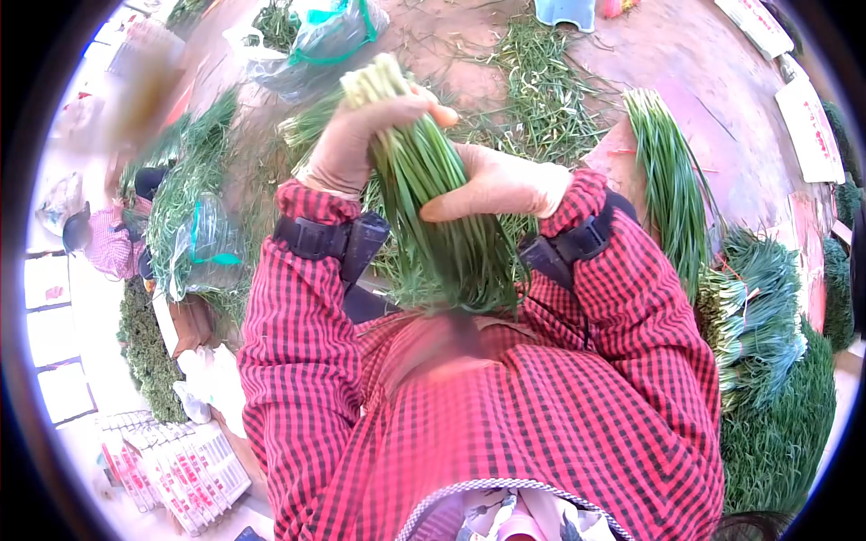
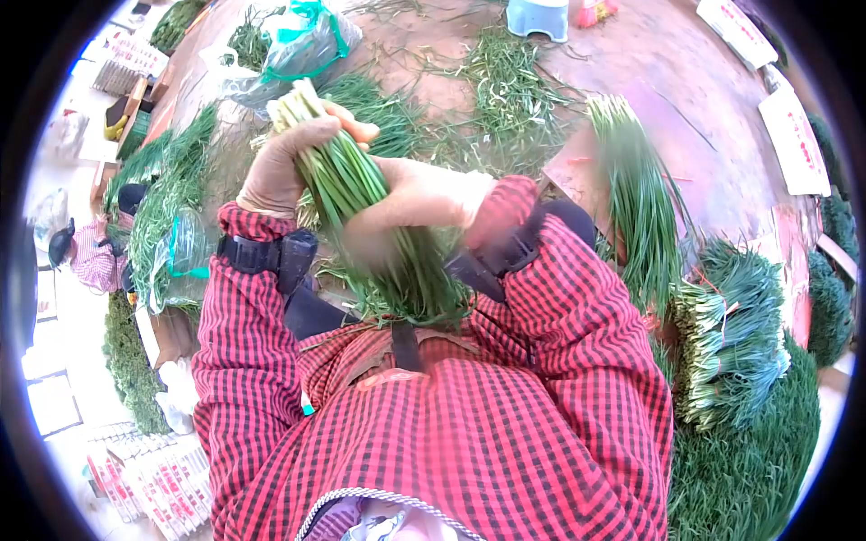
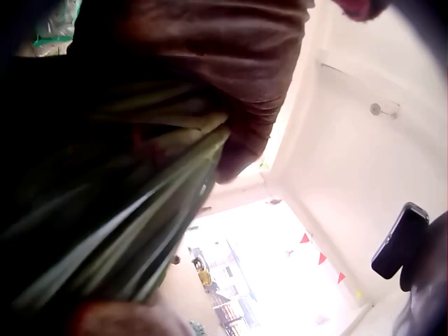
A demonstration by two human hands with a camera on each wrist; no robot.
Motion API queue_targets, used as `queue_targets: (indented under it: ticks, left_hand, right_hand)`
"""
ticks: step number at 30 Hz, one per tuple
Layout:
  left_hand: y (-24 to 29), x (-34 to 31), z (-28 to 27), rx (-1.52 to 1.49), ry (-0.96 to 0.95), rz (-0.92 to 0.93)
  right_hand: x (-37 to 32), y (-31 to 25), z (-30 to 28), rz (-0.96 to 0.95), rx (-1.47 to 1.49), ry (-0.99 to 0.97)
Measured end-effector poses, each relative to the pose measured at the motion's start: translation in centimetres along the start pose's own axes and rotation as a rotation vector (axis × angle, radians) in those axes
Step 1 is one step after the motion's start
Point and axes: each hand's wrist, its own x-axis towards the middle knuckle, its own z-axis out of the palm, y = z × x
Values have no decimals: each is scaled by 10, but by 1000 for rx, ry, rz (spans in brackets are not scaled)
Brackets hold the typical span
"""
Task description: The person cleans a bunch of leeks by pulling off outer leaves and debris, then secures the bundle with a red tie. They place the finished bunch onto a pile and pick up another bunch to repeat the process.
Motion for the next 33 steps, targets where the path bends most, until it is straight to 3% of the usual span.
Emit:
queue_targets:
  ticks: [2, 5, 7, 10, 13, 14, 17, 18, 21, 23, 24, 26, 27, 28, 29, 30, 31, 33]
  left_hand:
    - [6, -7, -17, -72, 121, -24]
    - [11, -13, -43, -68, 272, 80]
    - [11, -16, -59, -125, 281, 109]
    - [11, -26, -76, -268, 310, 75]
    - [12, -30, -74, -287, 387, 145]
    - [12, -30, -82, -284, 367, 149]
    - [18, -34, -83, -297, 476, 203]
    - [19, -37, -91, -314, 439, 170]
    - [20, -35, -99, -323, 451, 151]
    - [23, -33, -95, -360, 468, 180]
    - [23, -33, -94, -358, 504, 201]
    - [32, -44, -89, -335, 537, 211]
    - [35, -52, -92, -316, 579, 249]
    - [39, -61, -97, -297, 623, 289]
    - [44, -69, -106, -278, 671, 326]
    - [44, -77, -126, -251, 684, 344]
    - [43, -84, -139, -262, 709, 356]
    - [47, -96, -155, -291, 751, 381]
  right_hand:
    - [0, 13, -9, 90, -163, 7]
    - [-3, 28, -20, 79, -134, 136]
    - [-10, 19, -19, 147, 141, 369]
    - [-9, 9, -41, 119, 137, 348]
    - [-3, 10, -38, 145, -64, 281]
    - [7, 41, -53, -12, -462, 380]
    - [1, 19, -45, -441, -916, 791]
    - [-4, 3, -36, -471, -871, 756]
    - [-10, -23, 2, -637, -1045, 408]
    - [-3, -1, 27, -719, -1191, 340]
    - [3, 26, 22, -663, -1188, 295]
    - [1, 53, 1, -93, -1542, -32]
    - [-5, 107, -25, -100, -1577, 46]
    - [-13, 107, -39, 288, -1639, -113]
    - [-24, 114, -58, 552, -1507, -61]
    - [-41, 79, -62, 687, -1470, -80]
    - [-48, 110, -97, 833, -1449, -6]
    - [-58, 81, -112, 836, -1394, 205]
